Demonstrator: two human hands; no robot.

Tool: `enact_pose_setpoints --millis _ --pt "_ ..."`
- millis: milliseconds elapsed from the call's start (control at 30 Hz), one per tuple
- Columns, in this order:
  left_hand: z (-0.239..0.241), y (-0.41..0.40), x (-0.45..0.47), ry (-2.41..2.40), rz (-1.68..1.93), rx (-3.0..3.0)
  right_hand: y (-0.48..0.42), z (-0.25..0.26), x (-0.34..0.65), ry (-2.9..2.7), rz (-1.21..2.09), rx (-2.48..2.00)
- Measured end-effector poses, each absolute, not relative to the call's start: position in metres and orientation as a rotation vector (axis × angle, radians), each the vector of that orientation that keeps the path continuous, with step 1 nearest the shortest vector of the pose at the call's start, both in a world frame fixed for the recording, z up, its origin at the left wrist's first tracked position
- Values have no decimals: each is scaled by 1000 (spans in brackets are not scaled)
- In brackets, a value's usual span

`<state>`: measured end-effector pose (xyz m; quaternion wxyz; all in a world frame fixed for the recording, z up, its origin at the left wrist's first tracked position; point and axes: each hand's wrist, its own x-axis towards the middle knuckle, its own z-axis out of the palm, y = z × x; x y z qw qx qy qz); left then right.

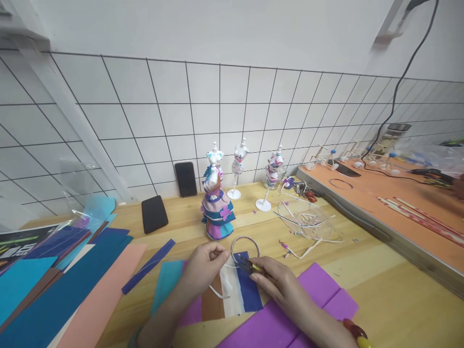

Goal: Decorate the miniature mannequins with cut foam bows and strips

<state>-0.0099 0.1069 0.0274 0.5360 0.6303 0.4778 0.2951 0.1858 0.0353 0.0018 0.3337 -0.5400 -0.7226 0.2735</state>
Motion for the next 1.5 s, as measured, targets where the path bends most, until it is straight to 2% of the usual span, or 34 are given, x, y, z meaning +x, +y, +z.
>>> enact_pose_setpoints --millis 133,400,800,1067,1267,1500 --pt "31 104 -8 1100 712 1551 33 2 187 -2073 486 -1423" --pt "35 99 -5 986 479 1471 34 4 186 -2272 191 -1286" --pt "28 99 -2 990 542 1549 33 1 185 -2302 210 -1301" --pt "28 94 -3 1034 584 1886 33 0 186 -2284 203 -1307" --pt "38 87 1 1010 705 2049 31 5 184 -2301 318 -1386" --pt "41 93 1 1039 801 1471 43 5 207 -2077 233 -1610"
